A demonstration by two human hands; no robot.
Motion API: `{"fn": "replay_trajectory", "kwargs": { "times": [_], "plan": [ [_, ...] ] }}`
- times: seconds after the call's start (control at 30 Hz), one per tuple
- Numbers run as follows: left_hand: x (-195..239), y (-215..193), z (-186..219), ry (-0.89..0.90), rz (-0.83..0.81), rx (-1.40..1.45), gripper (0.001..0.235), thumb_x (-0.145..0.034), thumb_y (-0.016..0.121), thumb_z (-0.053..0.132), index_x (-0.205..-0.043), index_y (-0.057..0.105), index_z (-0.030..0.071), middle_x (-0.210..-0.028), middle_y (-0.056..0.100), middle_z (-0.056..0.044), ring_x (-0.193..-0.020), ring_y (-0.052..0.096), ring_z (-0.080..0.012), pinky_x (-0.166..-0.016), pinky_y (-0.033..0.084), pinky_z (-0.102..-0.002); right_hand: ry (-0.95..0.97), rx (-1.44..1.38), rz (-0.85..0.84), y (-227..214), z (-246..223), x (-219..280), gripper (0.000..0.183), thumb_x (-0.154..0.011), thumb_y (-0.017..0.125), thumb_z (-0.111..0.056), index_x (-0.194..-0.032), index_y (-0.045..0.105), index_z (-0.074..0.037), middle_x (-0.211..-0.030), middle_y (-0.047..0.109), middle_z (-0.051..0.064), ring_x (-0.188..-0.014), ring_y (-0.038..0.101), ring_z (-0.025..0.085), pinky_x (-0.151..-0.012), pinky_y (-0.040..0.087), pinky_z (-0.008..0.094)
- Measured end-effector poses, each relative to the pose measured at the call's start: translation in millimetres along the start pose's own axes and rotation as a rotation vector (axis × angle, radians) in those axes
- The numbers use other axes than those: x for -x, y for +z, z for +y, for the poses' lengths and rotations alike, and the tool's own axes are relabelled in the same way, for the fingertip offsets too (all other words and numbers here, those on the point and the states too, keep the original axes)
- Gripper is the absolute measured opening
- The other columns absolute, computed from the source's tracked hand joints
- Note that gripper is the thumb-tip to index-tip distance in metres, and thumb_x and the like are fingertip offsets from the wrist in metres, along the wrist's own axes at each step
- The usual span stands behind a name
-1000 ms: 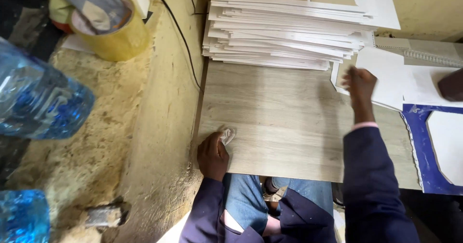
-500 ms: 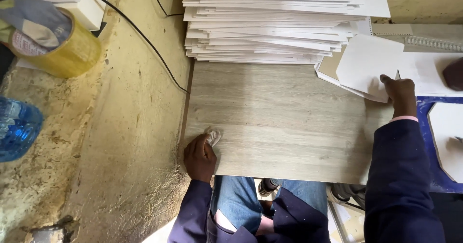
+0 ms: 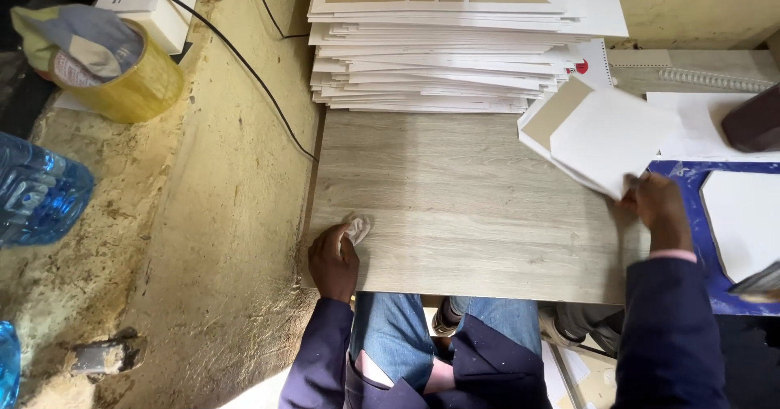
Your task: Applying adhesive to paper sheets and folding them to assemble folders
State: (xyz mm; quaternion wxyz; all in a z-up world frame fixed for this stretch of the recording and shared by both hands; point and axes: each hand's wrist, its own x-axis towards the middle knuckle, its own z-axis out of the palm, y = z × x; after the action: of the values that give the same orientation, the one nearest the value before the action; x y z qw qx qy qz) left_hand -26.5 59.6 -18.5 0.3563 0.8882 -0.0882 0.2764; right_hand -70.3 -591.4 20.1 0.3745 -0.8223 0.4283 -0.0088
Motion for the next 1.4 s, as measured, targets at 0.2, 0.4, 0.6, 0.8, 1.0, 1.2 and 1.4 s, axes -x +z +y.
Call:
{"fn": "replay_trajectory", "kwargs": {
  "times": [0.2, 0.4, 0.6, 0.8, 1.0, 1.2, 1.4],
  "plan": [
    [-44.8, 8.8, 50.7, 0.053, -0.171, 0.374, 0.030, -0.101, 0.062, -0.002, -0.124, 0.079, 0.010, -0.121, 0.080, -0.011, -0.113, 0.073, -0.0293, -0.097, 0.061, -0.042, 0.034, -0.156, -0.070, -1.1, 27.7, 133.6, 0.028, -0.115, 0.070, -0.022, -0.094, 0.074, -0.003, -0.084, 0.075, 0.018, -0.071, 0.067, 0.029, -0.065, 0.053, 0.044],
    [-122.2, 52.4, 116.6, 0.107, -0.199, 0.257, 0.100, -0.096, 0.038, 0.086, -0.168, 0.036, 0.016, -0.179, 0.030, -0.018, -0.162, 0.035, -0.0375, -0.121, 0.028, -0.061, 0.032, -0.101, -0.401, 6.4, 44.7, 204.4, 0.035, -0.108, 0.064, -0.030, -0.091, 0.064, 0.000, -0.084, 0.079, 0.025, -0.079, 0.077, 0.038, -0.081, 0.063, 0.050],
    [-48.9, 3.9, 126.2, -0.093, -0.687, 0.076, 0.074, -0.110, 0.035, 0.063, -0.058, 0.063, 0.019, -0.055, 0.066, -0.004, -0.051, 0.064, -0.0236, -0.053, 0.042, -0.046, -0.120, 0.035, -0.594, 9.4, 47.2, 218.2, 0.035, -0.103, 0.064, -0.037, -0.095, 0.076, -0.005, -0.075, 0.075, 0.012, -0.068, 0.074, 0.024, -0.070, 0.056, 0.035],
    [138.5, -18.7, 13.5, -1.057, -0.847, 0.962, 0.044, -0.097, 0.075, 0.026, -0.134, 0.077, 0.002, -0.117, 0.084, -0.015, -0.081, 0.079, -0.0189, -0.075, 0.064, -0.030, -0.125, 0.170, -0.886, 19.2, -13.8, 247.6, 0.035, -0.105, 0.068, -0.036, -0.086, 0.057, -0.009, -0.065, 0.068, 0.010, -0.059, 0.061, 0.017, -0.064, 0.049, 0.032],
    [108.0, -60.7, 56.8, -1.105, -0.591, 1.020, 0.040, -0.087, 0.084, 0.004, -0.127, 0.077, 0.002, -0.130, 0.084, -0.016, -0.120, 0.078, -0.0260, -0.113, 0.058, -0.039, -0.290, 0.581, -0.810, 61.6, -80.9, 286.1, 0.058, -0.100, 0.059, -0.061, -0.066, 0.074, -0.016, -0.061, 0.078, -0.003, -0.054, 0.067, 0.009, -0.072, 0.053, 0.027],
    [35.2, -79.7, 103.1, -0.974, -0.561, 1.028, 0.046, -0.089, 0.076, 0.002, -0.135, 0.071, 0.004, -0.124, 0.083, -0.014, -0.105, 0.077, -0.0262, -0.090, 0.063, -0.039, -0.449, 0.153, -0.387, 103.5, -50.9, 268.5, 0.051, -0.099, 0.052, -0.059, -0.130, 0.071, -0.023, -0.125, 0.082, -0.002, -0.103, 0.079, 0.021, -0.084, 0.057, 0.036],
    [19.3, -58.1, 113.9, -0.695, -0.590, 1.195, 0.049, -0.092, 0.073, -0.005, -0.139, 0.071, 0.008, -0.108, 0.080, -0.011, -0.093, 0.076, -0.0199, -0.088, 0.064, -0.040, -0.326, -0.772, -0.693, 140.3, -24.7, 252.0, 0.089, -0.109, 0.029, -0.066, -0.165, 0.038, 0.002, -0.153, 0.061, 0.026, -0.126, 0.065, 0.034, -0.103, 0.058, 0.048]
  ]
}}
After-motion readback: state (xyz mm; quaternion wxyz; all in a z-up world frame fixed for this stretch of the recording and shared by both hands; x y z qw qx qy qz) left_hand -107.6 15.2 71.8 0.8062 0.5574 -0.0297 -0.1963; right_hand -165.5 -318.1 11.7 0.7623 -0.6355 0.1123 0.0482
